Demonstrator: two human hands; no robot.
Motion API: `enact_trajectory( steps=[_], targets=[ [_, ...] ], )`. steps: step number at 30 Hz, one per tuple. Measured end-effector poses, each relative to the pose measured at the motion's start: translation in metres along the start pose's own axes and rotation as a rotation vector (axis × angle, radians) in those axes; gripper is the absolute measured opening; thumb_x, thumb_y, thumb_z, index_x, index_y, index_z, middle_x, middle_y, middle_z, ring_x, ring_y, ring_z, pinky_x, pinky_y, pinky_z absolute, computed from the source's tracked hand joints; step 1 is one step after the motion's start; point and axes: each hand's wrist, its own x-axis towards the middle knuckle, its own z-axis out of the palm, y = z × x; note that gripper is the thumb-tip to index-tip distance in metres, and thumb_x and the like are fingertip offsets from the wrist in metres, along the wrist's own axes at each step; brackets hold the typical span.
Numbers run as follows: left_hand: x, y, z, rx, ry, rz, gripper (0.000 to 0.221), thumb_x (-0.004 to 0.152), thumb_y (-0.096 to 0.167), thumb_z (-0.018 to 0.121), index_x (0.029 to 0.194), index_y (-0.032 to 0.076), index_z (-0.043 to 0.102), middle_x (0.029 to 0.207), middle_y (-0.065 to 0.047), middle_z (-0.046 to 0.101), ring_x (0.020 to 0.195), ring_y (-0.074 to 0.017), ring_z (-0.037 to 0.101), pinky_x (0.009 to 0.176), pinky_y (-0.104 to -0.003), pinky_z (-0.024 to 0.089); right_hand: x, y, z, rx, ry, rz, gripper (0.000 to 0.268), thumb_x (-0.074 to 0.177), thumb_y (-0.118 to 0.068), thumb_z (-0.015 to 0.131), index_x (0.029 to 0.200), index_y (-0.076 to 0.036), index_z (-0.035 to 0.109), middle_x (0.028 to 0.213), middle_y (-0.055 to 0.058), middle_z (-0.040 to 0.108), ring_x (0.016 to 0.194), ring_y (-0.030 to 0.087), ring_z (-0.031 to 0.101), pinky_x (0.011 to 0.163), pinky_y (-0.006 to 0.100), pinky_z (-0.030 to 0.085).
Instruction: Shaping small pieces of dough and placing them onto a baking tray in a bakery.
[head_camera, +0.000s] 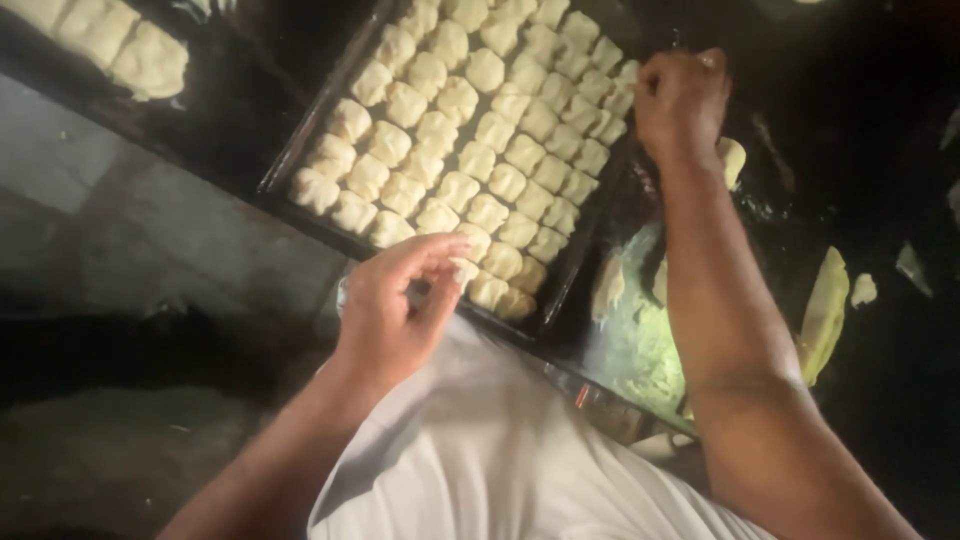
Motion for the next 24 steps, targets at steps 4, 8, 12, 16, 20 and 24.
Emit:
enact_trajectory(
  steps=[4, 8, 12, 16, 20, 24],
  targets=[
    [-0.001, -0.001, -0.004, 0.049, 0.025, 0.027, 0.024, 0.097, 0.007, 0.071, 0.12, 0.002, 0.069, 0.102, -0.009, 0.076, 0.079, -0.0143, 0.075, 0.068, -0.026, 0.057, 0.001, 0.017, 0.011, -0.062, -0.069, 0.009, 0.006, 0.09, -0.021, 0.08, 0.094, -0.016, 0.081, 0.099, 0.011, 0.072, 0.103, 0.034, 0.058, 0.094, 0.052, 0.046],
    [0.002, 0.004, -0.001, 0.078, 0.038, 0.027, 0.024, 0.095, 0.007, 0.072, 0.119, 0.004, 0.07, 0.099, -0.01, 0.075, 0.075, -0.0144, 0.072, 0.062, -0.025, 0.055, 0.012, 0.015, 0.023, -0.138, -0.125, 0.084, 0.007, 0.094, -0.016, 0.074, 0.093, -0.016, 0.08, 0.103, 0.012, 0.073, 0.108, 0.035, 0.058, 0.095, 0.05, 0.047],
    [0.003, 0.009, 0.015, 0.08, -0.014, 0.035, 0.027, 0.093, 0.005, 0.071, 0.12, 0.004, 0.07, 0.095, -0.008, 0.074, 0.072, -0.0132, 0.07, 0.062, -0.025, 0.054, -0.002, 0.052, 0.027, -0.133, -0.041, -0.039, 0.011, 0.099, -0.019, 0.073, 0.098, -0.017, 0.084, 0.1, 0.013, 0.075, 0.102, 0.039, 0.061, 0.09, 0.054, 0.049],
    [0.0, 0.012, 0.036, 0.084, -0.022, 0.071, 0.024, 0.094, 0.003, 0.069, 0.118, 0.003, 0.069, 0.096, -0.008, 0.073, 0.077, -0.0127, 0.071, 0.064, -0.025, 0.055, -0.039, 0.025, -0.101, 0.307, -0.036, 0.187, 0.015, 0.109, -0.026, 0.073, 0.113, -0.013, 0.08, 0.105, 0.008, 0.078, 0.091, 0.022, 0.075, 0.081, 0.04, 0.06],
    [-0.004, 0.013, 0.063, 0.017, -0.126, -0.004, 0.021, 0.097, 0.004, 0.068, 0.117, 0.0, 0.069, 0.094, -0.007, 0.074, 0.075, -0.0114, 0.073, 0.062, -0.023, 0.055, -0.141, 0.078, -0.135, 0.18, -0.08, 0.258, 0.016, 0.112, -0.02, 0.067, 0.116, -0.012, 0.081, 0.109, 0.011, 0.078, 0.086, 0.02, 0.074, 0.07, 0.035, 0.058],
    [-0.013, 0.015, 0.099, 0.067, -0.221, 0.034, 0.022, 0.099, 0.004, 0.067, 0.121, -0.001, 0.069, 0.096, -0.008, 0.074, 0.08, -0.0114, 0.072, 0.07, -0.023, 0.058, -0.28, 0.116, -0.158, -0.316, -0.195, 0.02, 0.015, 0.108, -0.026, 0.071, 0.116, -0.016, 0.08, 0.11, 0.004, 0.078, 0.089, 0.017, 0.074, 0.074, 0.032, 0.057]
  ],
)
